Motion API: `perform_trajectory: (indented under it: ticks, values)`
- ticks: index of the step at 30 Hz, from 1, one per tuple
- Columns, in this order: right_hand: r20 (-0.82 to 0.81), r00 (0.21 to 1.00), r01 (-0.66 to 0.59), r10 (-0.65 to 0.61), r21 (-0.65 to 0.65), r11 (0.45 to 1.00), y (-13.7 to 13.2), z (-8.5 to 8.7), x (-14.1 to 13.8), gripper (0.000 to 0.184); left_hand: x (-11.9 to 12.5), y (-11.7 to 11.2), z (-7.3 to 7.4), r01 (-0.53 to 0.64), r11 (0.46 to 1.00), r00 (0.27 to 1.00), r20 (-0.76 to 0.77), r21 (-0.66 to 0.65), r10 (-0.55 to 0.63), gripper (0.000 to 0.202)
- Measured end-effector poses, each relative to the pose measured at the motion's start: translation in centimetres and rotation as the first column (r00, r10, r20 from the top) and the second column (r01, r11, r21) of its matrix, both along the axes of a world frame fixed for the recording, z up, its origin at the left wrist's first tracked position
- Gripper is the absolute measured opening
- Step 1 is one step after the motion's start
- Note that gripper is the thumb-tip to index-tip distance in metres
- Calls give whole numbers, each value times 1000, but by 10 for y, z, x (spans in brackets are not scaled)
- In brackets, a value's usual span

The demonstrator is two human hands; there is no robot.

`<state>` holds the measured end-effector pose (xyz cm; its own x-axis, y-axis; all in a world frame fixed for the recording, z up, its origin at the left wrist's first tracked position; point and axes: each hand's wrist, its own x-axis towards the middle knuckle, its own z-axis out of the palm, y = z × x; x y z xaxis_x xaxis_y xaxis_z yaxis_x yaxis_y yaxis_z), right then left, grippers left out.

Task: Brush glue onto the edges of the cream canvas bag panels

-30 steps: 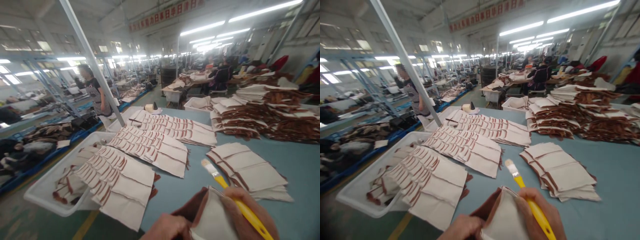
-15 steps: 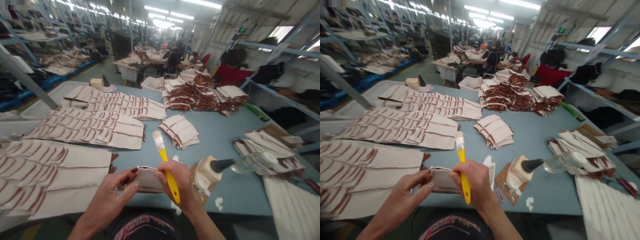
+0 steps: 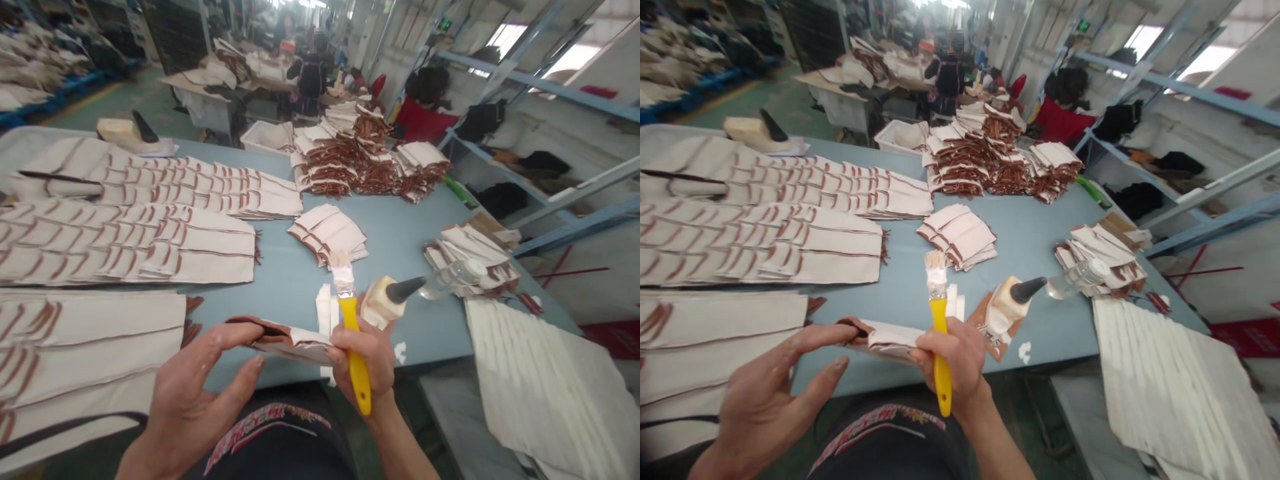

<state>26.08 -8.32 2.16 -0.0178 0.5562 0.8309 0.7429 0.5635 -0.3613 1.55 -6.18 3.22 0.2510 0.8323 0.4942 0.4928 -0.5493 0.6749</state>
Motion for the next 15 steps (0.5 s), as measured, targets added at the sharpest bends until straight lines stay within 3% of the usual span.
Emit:
perform_trajectory:
  ticks: [4, 7, 11, 15]
  values:
    - [-3, 1000, -18, 18, 5, 1000, -2, -6, -4, 23, 17, 5, 2, 82, 997, 997, -11, 4, -82, 13]
    - [-20, 997, -79, 79, -7, 997, -3, -15, -10, 23, 24, 4, 5, 144, 977, 988, -27, -157, -150, 13]
    - [3, 993, -114, 115, -45, 992, -5, -27, -14, 23, 24, 4, 12, 275, 853, 952, 0, -444, -307, 28]
    - [-6, 992, -122, 122, -93, 988, -7, -34, -11, 23, 22, 7, 14, 356, 747, 919, 66, -561, -388, 30]
